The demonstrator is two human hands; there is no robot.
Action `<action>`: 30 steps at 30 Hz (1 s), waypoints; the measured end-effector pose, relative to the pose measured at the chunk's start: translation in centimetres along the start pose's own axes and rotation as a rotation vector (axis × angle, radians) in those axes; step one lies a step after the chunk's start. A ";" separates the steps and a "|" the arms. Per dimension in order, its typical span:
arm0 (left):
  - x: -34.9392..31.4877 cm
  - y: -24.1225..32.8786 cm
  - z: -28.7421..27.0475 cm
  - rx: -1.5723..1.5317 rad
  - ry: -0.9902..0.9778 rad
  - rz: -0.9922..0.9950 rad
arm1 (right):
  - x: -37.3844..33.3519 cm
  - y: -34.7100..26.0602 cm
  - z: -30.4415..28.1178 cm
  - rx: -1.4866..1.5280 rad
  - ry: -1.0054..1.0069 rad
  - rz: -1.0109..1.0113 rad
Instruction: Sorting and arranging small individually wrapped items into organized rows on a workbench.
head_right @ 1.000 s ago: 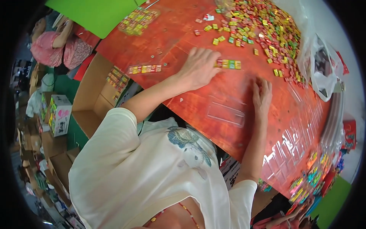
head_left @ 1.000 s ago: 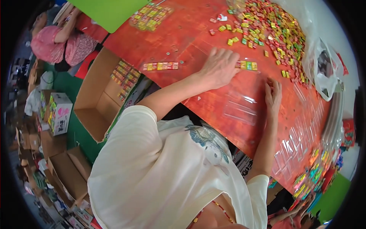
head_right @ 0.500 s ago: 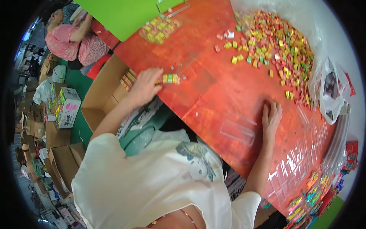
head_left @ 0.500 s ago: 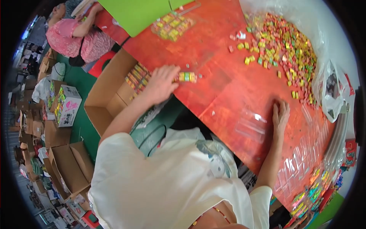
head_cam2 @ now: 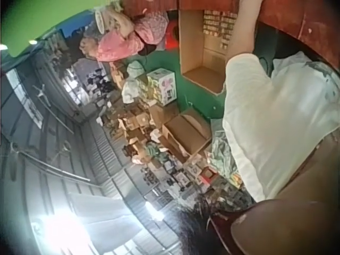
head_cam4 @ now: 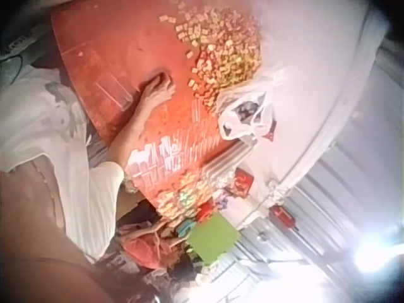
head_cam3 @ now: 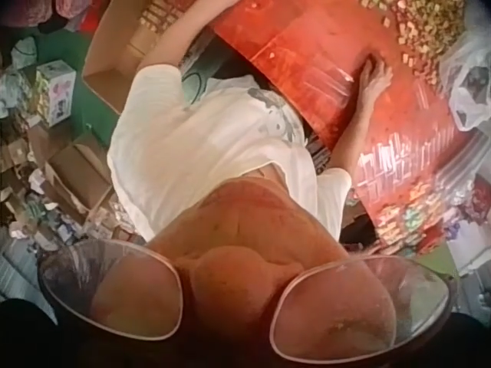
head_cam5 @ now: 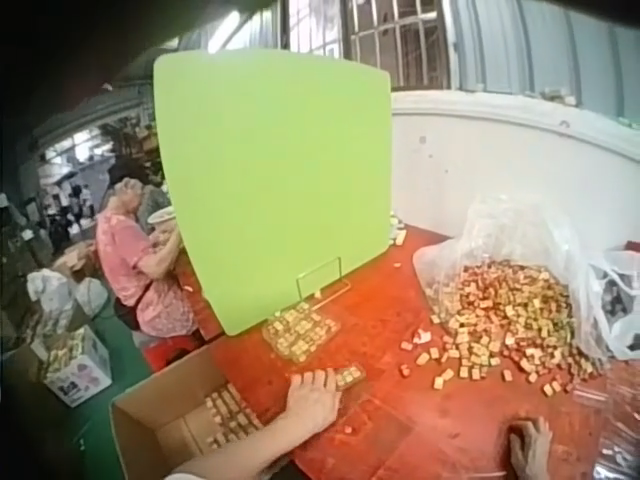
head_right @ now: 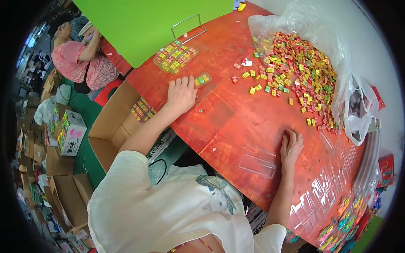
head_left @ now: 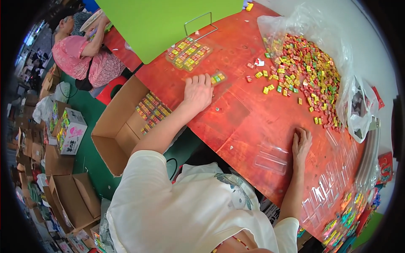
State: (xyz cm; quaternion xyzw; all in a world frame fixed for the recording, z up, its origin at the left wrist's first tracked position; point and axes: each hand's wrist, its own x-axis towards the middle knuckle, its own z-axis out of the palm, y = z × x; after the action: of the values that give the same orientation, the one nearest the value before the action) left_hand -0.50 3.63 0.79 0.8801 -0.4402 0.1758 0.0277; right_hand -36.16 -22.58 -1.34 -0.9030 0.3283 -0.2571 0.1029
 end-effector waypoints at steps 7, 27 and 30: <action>5.4 1.3 3.8 0.006 0.078 -0.030 | -0.1 0.2 0.4 -0.024 0.046 -0.038; 8.6 6.6 3.9 -0.320 0.164 0.194 | -2.0 -6.6 -1.6 -0.242 -0.122 -0.083; 10.7 10.4 4.2 -0.475 0.037 0.209 | 0.4 -6.5 -0.4 -0.237 -0.115 -0.061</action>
State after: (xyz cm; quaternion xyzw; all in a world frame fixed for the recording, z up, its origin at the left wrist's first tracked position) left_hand -1.61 -11.79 -0.67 0.7954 -0.5570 0.0854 0.2231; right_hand -32.63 -17.89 1.45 -0.9317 0.3224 -0.1671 0.0062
